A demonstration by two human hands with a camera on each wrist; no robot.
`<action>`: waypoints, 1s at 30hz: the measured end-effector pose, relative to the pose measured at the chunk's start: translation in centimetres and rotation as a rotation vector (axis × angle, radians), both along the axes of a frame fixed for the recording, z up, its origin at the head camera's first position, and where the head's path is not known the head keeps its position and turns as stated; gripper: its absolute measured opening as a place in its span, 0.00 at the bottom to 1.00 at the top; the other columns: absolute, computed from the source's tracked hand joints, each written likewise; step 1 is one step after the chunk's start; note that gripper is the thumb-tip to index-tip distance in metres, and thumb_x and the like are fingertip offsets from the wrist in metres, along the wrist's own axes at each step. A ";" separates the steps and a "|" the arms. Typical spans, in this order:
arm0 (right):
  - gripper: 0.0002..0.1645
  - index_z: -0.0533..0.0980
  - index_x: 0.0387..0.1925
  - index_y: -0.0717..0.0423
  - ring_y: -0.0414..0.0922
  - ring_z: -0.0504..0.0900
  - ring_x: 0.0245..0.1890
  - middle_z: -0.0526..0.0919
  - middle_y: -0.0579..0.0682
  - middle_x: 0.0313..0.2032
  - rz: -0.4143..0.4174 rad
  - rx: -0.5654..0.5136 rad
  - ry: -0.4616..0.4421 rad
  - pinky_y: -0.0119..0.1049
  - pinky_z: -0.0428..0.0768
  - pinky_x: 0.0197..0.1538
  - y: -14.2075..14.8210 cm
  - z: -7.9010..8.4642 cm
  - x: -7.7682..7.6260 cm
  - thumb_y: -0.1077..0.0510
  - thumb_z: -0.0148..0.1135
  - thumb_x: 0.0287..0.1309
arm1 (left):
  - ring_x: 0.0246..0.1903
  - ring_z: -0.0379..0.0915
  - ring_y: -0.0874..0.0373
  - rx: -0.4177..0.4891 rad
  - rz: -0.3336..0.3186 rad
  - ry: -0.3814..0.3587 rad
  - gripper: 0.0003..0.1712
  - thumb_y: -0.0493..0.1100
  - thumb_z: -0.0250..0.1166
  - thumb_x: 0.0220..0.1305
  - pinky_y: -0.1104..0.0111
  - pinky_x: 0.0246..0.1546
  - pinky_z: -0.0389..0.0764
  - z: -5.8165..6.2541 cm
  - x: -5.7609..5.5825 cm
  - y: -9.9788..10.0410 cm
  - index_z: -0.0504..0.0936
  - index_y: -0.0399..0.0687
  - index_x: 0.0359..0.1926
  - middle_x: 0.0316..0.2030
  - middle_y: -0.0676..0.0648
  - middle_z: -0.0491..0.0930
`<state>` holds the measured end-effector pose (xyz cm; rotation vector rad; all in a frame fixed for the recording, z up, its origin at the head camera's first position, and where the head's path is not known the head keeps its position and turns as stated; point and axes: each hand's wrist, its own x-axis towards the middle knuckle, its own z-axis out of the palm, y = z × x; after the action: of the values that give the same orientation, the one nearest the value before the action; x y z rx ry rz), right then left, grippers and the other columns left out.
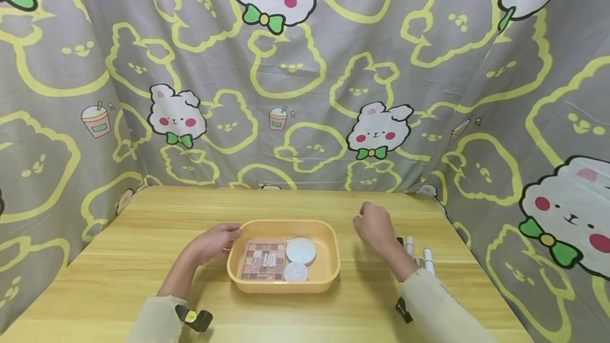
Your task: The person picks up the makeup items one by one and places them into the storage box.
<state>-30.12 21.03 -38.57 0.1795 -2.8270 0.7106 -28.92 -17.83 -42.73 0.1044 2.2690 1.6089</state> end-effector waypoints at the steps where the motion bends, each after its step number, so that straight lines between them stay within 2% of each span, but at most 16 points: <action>1: 0.17 0.78 0.44 0.74 0.43 0.72 0.17 0.81 0.53 0.22 -0.005 0.006 -0.005 0.36 0.72 0.25 0.4 -0.1 0.0 0.63 0.53 0.61 | 0.62 0.74 0.36 -0.001 0.001 -0.001 0.30 0.42 0.44 0.80 0.47 0.53 0.83 0.0 0.0 0.0 0.59 0.24 0.73 0.64 0.27 0.72; 8: 0.21 0.75 0.49 0.77 0.41 0.64 0.14 0.74 0.50 0.16 -0.007 0.017 -0.091 0.35 0.68 0.24 2.7 -0.7 0.1 0.64 0.53 0.59 | 0.62 0.74 0.36 0.000 0.007 -0.003 0.30 0.42 0.45 0.80 0.47 0.54 0.83 -0.3 -0.1 -0.1 0.60 0.24 0.73 0.64 0.28 0.73; 12: 0.22 0.74 0.49 0.78 0.45 0.70 0.20 0.83 0.64 0.29 -0.018 0.057 -0.125 0.41 0.75 0.29 4.1 -0.9 0.0 0.63 0.57 0.57 | 0.62 0.74 0.36 0.002 0.007 -0.001 0.30 0.42 0.45 0.80 0.47 0.53 0.83 -0.3 -0.2 -0.1 0.59 0.24 0.73 0.63 0.28 0.73; 15: 0.23 0.74 0.47 0.79 0.49 0.72 0.25 0.83 0.72 0.42 -0.028 0.096 -0.142 0.46 0.79 0.35 5.0 -1.2 -0.2 0.63 0.58 0.54 | 0.62 0.74 0.36 -0.005 0.005 0.000 0.30 0.42 0.45 0.81 0.47 0.53 0.83 -0.3 -0.1 -0.1 0.60 0.25 0.73 0.64 0.28 0.73; 16: 0.21 0.75 0.45 0.78 0.48 0.71 0.25 0.82 0.72 0.40 -0.029 0.107 -0.145 0.46 0.79 0.35 5.3 -1.3 -0.2 0.63 0.58 0.54 | 0.62 0.74 0.36 -0.007 0.004 0.001 0.30 0.42 0.45 0.81 0.47 0.53 0.83 -0.3 -0.1 -0.1 0.60 0.25 0.73 0.64 0.28 0.73; 17: 0.17 0.74 0.39 0.77 0.47 0.67 0.23 0.81 0.68 0.33 -0.031 0.113 -0.151 0.43 0.77 0.32 5.5 -1.5 -0.2 0.64 0.58 0.53 | 0.62 0.74 0.36 -0.009 0.002 0.001 0.30 0.42 0.45 0.81 0.48 0.53 0.83 -0.3 -0.1 -0.1 0.60 0.25 0.73 0.64 0.28 0.73; 19: 0.08 0.70 0.25 0.68 0.44 0.59 0.21 0.71 0.57 0.21 -0.037 0.128 -0.153 0.38 0.69 0.27 5.9 -1.8 -0.2 0.64 0.57 0.50 | 0.62 0.75 0.36 -0.010 0.001 0.001 0.30 0.42 0.45 0.81 0.48 0.53 0.83 -0.3 -0.1 -0.1 0.60 0.26 0.73 0.64 0.28 0.73; 21: 0.14 0.60 0.18 0.57 0.42 0.52 0.21 0.57 0.47 0.17 -0.041 0.136 -0.153 0.35 0.58 0.25 6.3 -2.1 -0.1 0.65 0.56 0.47 | 0.61 0.75 0.37 -0.009 -0.001 0.001 0.30 0.42 0.45 0.81 0.48 0.53 0.84 -0.3 -0.1 -0.1 0.60 0.26 0.73 0.64 0.28 0.73; 23: 0.20 0.52 0.18 0.50 0.41 0.48 0.21 0.48 0.44 0.19 -0.046 0.132 -0.157 0.34 0.52 0.27 6.7 -2.4 0.0 0.65 0.55 0.45 | 0.61 0.75 0.37 -0.008 -0.001 0.001 0.30 0.42 0.45 0.81 0.48 0.53 0.84 -0.3 -0.1 -0.1 0.60 0.26 0.73 0.63 0.29 0.74; 26: 0.19 0.54 0.17 0.50 0.43 0.52 0.21 0.51 0.44 0.19 -0.052 0.144 -0.162 0.35 0.56 0.26 7.2 -2.6 0.1 0.65 0.55 0.44 | 0.61 0.76 0.37 -0.004 -0.002 0.000 0.29 0.42 0.45 0.81 0.48 0.52 0.84 -0.2 -0.1 -0.1 0.61 0.26 0.73 0.63 0.29 0.74; 30: 0.14 0.60 0.17 0.53 0.47 0.63 0.20 0.60 0.48 0.18 -0.063 0.172 -0.202 0.36 0.65 0.26 7.6 -2.8 0.0 0.65 0.56 0.45 | 0.60 0.76 0.37 0.001 -0.006 -0.001 0.29 0.42 0.45 0.81 0.48 0.52 0.84 -0.2 -0.1 -0.1 0.61 0.25 0.73 0.63 0.29 0.74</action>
<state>-30.08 28.60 -41.35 0.0484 -3.0717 0.4972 -29.01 -17.92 -42.90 0.1101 2.2648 1.6073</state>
